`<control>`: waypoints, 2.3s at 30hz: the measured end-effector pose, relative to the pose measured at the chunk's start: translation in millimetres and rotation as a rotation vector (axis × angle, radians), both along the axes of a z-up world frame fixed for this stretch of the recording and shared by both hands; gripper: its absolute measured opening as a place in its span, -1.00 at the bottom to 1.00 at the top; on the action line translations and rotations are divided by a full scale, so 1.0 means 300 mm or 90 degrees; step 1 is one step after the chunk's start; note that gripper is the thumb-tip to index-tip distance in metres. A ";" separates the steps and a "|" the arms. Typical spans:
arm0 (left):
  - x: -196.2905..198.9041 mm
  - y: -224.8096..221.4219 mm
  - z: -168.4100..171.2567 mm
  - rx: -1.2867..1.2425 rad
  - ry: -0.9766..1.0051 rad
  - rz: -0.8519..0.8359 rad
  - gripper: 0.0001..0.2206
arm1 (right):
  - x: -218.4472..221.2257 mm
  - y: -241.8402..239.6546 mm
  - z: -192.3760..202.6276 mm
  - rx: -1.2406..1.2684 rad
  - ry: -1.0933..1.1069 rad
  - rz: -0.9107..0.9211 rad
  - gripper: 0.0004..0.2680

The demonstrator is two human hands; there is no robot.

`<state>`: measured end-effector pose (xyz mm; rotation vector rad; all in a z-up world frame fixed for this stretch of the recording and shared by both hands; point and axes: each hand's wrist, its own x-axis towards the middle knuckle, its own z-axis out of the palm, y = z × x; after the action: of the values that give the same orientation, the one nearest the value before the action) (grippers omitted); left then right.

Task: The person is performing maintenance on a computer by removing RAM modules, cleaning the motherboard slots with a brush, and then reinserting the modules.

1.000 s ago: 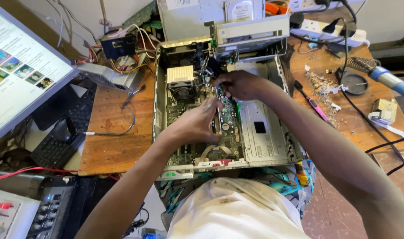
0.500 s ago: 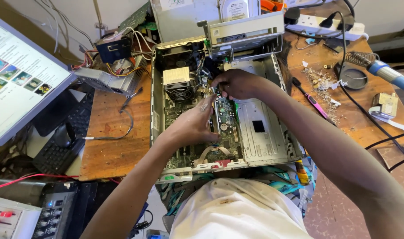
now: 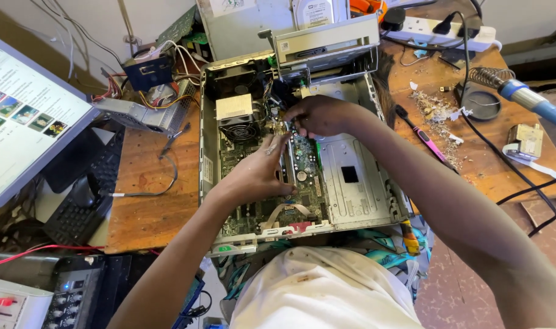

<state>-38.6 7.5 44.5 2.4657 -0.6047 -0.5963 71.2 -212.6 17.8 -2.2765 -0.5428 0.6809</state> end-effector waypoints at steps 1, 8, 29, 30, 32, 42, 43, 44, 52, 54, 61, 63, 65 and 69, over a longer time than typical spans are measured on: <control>-0.002 -0.005 0.004 0.000 -0.001 0.002 0.06 | 0.006 0.001 -0.007 0.000 -0.001 0.002 -0.61; -0.005 -0.017 -0.015 0.011 -0.069 -0.019 0.12 | 0.000 0.015 0.013 0.007 0.040 -0.010 -0.60; 0.190 0.341 0.029 -0.122 -0.352 0.128 -0.21 | -0.276 -0.058 0.217 0.371 -0.511 -0.153 -0.89; 0.226 0.335 0.060 -0.040 -0.279 0.094 -0.05 | -0.270 -0.076 0.250 0.313 -0.708 -0.171 -0.91; 0.302 0.322 -0.017 -0.020 -0.313 0.064 -0.06 | -0.261 -0.067 0.296 0.239 -0.769 -0.173 -0.78; 0.302 0.296 -0.035 -0.042 -0.336 0.093 -0.10 | -0.191 -0.050 0.241 0.055 -0.782 -0.234 -0.63; 0.303 0.294 -0.032 -0.041 -0.334 0.094 -0.10 | -0.199 -0.057 0.247 0.056 -0.779 -0.234 -0.63; 0.300 0.296 -0.031 -0.052 -0.351 0.092 -0.14 | -0.205 -0.061 0.251 0.095 -0.790 -0.228 -0.68; 0.284 0.299 0.008 -0.032 -0.325 0.100 -0.22 | -0.358 -0.144 0.176 0.155 -0.647 -0.312 -0.72; 0.285 0.298 0.015 -0.055 -0.234 0.098 -0.15 | -0.391 -0.182 0.117 0.198 -0.429 -0.424 -0.68; 0.277 0.264 0.068 -0.157 -0.223 0.052 -0.42 | -0.396 -0.198 0.066 0.160 -0.359 -0.356 -0.68; 0.285 0.245 0.073 -0.135 -0.217 0.078 -0.56 | -0.388 -0.194 0.073 0.109 -0.363 -0.310 -0.69; 0.296 0.223 0.040 -0.112 -0.249 0.085 -0.57 | -0.390 -0.200 0.074 0.130 -0.349 -0.303 -0.70; 0.312 0.173 0.008 -0.060 -0.296 0.126 -0.63 | -0.395 -0.205 0.072 0.143 -0.307 -0.315 -0.71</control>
<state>55.0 59.5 46.9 2.5429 -0.5340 0.0873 -47.4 -274.0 39.4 -2.2277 -0.2328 -0.1690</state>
